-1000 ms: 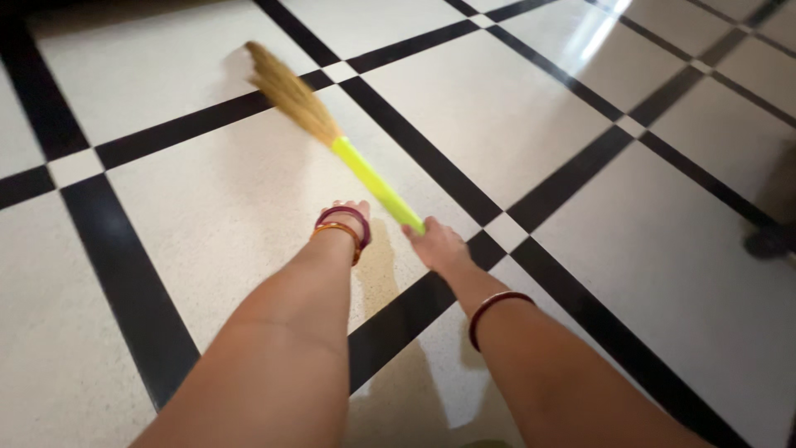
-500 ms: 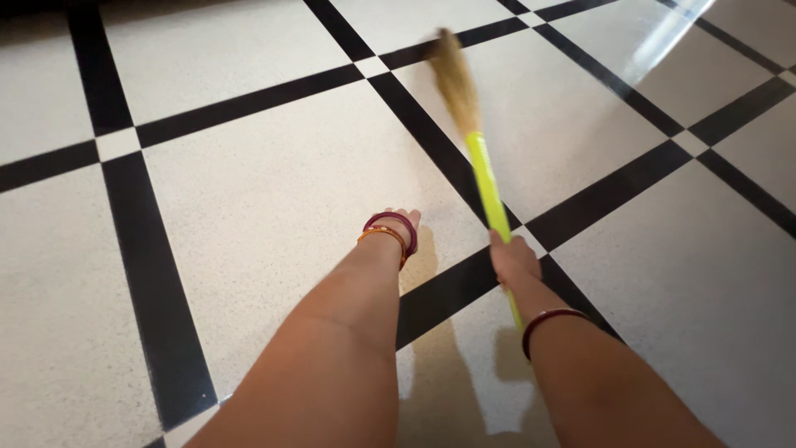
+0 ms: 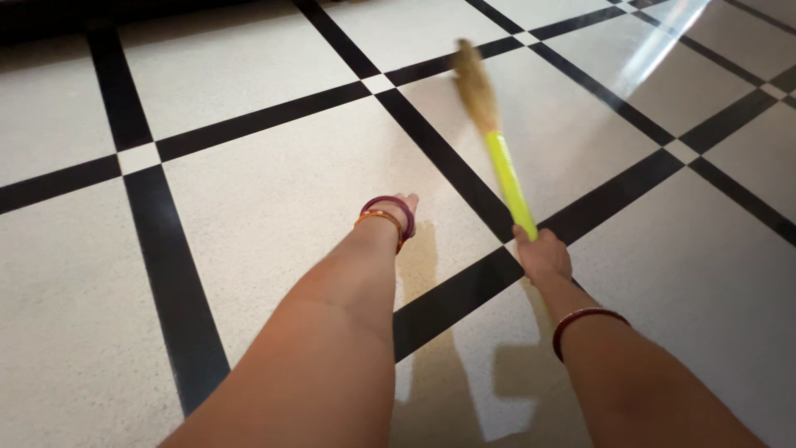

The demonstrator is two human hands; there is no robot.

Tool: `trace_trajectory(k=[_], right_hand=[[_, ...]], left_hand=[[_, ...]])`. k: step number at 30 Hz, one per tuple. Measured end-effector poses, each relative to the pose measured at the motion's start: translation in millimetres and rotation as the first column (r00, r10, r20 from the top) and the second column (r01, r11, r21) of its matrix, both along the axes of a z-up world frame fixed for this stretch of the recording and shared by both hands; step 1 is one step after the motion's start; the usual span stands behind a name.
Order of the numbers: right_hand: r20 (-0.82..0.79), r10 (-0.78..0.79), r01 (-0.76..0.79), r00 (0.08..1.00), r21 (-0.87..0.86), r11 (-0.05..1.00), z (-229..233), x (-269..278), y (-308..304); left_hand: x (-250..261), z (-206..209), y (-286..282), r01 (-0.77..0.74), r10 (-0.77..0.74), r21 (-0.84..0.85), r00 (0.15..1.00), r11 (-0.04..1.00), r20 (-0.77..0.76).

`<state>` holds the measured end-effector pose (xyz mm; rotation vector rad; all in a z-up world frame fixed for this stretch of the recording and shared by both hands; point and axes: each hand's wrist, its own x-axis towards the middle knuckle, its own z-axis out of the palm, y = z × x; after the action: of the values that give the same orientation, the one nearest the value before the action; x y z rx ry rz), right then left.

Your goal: The person sweeps a tiled floor using a broom, moving it across the surface and reaching under the edge of dark wooden furniture.

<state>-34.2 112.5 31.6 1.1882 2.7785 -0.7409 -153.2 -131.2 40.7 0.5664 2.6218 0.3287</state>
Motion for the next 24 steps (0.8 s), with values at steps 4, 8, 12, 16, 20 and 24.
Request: trace_trajectory(k=[4,8,12,16,20,24], right_hand=[[0.012,0.234,-0.234,0.972,0.051,0.971,0,-19,-27],[0.003,0.418,-0.416,0.908,0.110,0.903,0,-35,-74],[0.041,0.582,-0.583,0.812,0.077,0.808,9,-43,-122],[0.021,0.683,-0.683,0.730,0.014,0.730,7,-48,-169],[0.099,0.761,-0.765,0.642,0.009,0.644,-4,-56,-194],[0.132,0.737,-0.737,0.663,-0.055,0.674,-8,-62,-203]], left_hand=[[-4,2,-4,0.053,-0.051,0.009,0.989,0.999,-0.136],[-12,14,-13,0.012,-0.015,-0.015,0.973,1.000,-0.231],[-22,14,-28,-0.041,0.035,-0.018,0.962,0.999,-0.269],[-24,-4,-46,-0.063,0.062,0.003,0.955,0.998,-0.292],[-21,-11,-55,-0.058,0.052,-0.016,0.963,0.998,-0.264],[-20,-12,-49,-0.048,0.033,-0.067,0.976,0.997,-0.215]])
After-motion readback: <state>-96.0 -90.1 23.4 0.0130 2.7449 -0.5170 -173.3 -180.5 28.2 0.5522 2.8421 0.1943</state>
